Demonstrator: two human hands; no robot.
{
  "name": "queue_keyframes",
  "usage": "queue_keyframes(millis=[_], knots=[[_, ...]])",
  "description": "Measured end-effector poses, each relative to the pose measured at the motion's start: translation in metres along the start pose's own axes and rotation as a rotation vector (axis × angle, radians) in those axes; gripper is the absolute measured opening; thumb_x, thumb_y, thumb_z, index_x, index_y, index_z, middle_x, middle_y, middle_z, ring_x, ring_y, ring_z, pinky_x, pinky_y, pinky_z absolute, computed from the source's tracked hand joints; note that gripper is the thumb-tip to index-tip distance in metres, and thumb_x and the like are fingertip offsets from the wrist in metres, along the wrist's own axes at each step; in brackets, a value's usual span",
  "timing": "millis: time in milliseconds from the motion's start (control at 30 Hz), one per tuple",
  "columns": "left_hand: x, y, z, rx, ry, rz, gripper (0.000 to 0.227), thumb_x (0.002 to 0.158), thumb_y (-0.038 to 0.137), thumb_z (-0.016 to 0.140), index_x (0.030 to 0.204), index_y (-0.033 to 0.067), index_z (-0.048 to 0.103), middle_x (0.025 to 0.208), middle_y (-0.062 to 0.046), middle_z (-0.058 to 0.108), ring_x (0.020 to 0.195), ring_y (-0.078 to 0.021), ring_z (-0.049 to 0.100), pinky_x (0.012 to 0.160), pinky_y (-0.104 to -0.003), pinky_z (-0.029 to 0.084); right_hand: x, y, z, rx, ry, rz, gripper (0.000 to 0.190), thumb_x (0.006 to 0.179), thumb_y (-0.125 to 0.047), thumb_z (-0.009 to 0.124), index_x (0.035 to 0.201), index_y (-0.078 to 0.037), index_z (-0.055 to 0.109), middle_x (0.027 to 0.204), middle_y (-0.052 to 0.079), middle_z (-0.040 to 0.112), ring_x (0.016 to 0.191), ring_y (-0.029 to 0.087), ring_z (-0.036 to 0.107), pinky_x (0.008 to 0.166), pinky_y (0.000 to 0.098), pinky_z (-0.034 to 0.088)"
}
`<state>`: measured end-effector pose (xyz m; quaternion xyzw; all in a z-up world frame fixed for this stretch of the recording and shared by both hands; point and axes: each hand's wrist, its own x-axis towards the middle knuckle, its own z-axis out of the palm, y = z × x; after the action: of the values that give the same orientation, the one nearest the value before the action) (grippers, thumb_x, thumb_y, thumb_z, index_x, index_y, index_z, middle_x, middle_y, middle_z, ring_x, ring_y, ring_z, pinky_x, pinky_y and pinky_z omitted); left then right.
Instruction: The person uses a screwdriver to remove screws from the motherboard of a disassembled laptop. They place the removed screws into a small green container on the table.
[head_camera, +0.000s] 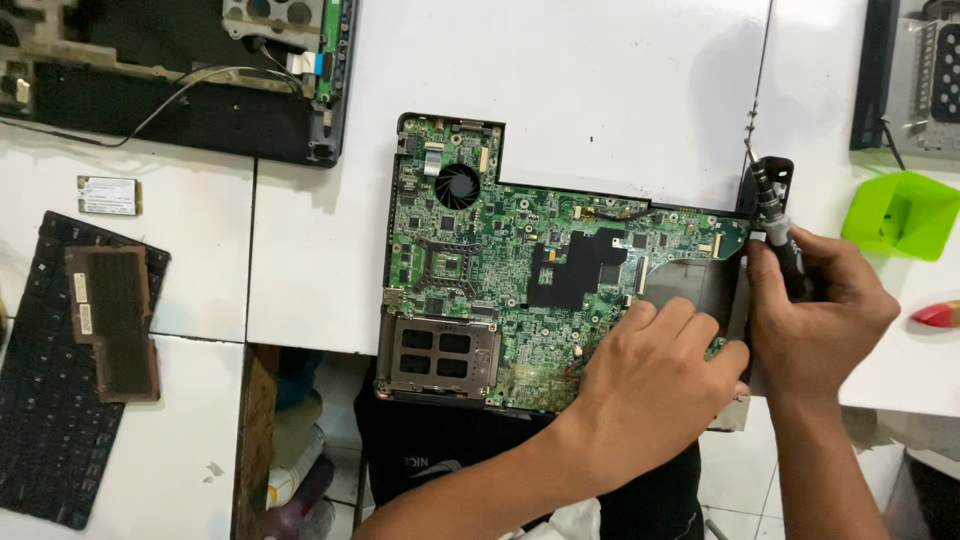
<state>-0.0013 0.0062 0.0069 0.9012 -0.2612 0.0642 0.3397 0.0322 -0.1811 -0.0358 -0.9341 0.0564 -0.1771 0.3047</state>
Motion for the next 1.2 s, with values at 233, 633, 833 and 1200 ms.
queue_keyframes(millis=[233,633,833,1200], knots=[[-0.005,-0.027,-0.080,-0.128,0.127,0.091,0.020,0.101,0.003,0.081,0.118,-0.0065,0.077,0.123,-0.028,0.071,0.117,-0.0448,0.069,0.102,-0.055,0.061,0.003,-0.004,-0.006,0.073,-0.018,0.052,0.016,0.118,-0.006,0.083,0.130,0.004,0.079,0.112,0.013,0.074,0.097,0.020,0.061,0.087,0.0343,0.051],[0.096,-0.171,-0.127,-0.077,-0.279,0.018,0.016,0.096,0.023,0.081,0.110,0.0156,0.085,0.117,-0.006,0.079,0.110,-0.0261,0.066,0.079,-0.048,0.057,0.062,-0.092,-0.070,-0.019,-0.385,-0.201,0.019,0.104,-0.009,0.087,0.123,-0.008,0.085,0.090,0.005,0.074,0.068,0.013,0.054,0.068,0.0260,0.041],[0.106,-0.192,-0.116,-0.099,-0.436,-0.033,0.011,0.091,0.032,0.089,0.087,0.0220,0.088,0.083,0.004,0.081,0.073,-0.0116,0.069,0.063,-0.036,0.058,0.087,-0.126,-0.067,-0.220,-0.551,-0.406,0.018,0.095,-0.021,0.088,0.113,-0.019,0.088,0.091,0.002,0.080,0.066,0.016,0.068,0.058,0.0342,0.051],[0.098,-0.210,-0.081,0.248,-0.201,0.081,0.043,0.112,0.039,0.069,0.076,0.0141,0.073,0.056,-0.002,0.064,0.057,-0.0275,0.063,0.074,-0.052,0.060,0.104,-0.166,-0.052,-0.346,-0.669,-0.546,0.019,0.097,-0.026,0.085,0.114,-0.022,0.089,0.084,0.003,0.078,0.054,0.023,0.065,0.051,0.0402,0.050]])
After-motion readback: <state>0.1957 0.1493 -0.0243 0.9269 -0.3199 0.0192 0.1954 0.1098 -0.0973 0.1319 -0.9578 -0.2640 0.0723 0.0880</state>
